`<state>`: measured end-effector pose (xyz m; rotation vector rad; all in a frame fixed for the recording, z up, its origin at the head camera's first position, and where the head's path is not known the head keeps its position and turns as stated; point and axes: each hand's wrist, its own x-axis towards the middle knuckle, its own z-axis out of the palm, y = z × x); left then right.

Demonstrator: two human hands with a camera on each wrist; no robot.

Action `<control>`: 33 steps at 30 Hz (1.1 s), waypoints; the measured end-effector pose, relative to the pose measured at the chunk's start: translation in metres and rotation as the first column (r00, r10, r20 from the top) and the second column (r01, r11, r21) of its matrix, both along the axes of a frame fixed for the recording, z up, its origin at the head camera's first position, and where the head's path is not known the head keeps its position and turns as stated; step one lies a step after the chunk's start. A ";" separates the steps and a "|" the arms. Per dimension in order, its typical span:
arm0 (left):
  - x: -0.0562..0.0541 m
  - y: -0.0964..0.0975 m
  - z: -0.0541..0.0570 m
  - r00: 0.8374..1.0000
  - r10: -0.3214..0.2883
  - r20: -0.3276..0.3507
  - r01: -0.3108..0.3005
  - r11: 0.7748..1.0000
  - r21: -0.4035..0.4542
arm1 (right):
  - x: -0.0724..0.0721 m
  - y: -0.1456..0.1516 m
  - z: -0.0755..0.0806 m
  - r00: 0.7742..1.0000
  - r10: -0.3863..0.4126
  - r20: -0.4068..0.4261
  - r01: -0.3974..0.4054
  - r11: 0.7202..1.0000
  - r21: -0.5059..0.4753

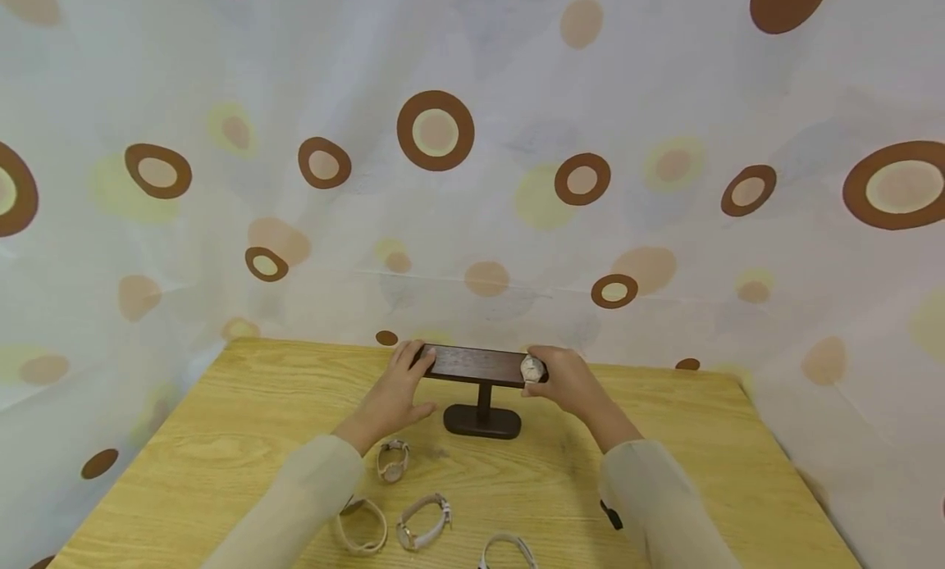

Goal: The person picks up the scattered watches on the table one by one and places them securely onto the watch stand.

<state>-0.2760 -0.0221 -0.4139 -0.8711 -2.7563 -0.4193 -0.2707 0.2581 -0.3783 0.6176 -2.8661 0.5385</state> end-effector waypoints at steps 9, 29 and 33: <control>0.001 -0.001 0.002 1.000 -0.004 -0.017 0.004 1.000 0.004 | 0.000 -0.007 0.000 1.000 0.010 -0.003 -0.010 1.000 0.000; -0.002 -0.001 -0.002 0.995 -0.005 -0.098 0.006 1.000 0.009 | -0.001 -0.027 0.001 1.000 0.021 0.008 -0.021 1.000 0.000; -0.002 0.001 -0.003 0.987 0.007 -0.162 -0.003 1.000 0.023 | -0.002 -0.030 0.001 1.000 0.021 0.020 -0.021 1.000 -0.001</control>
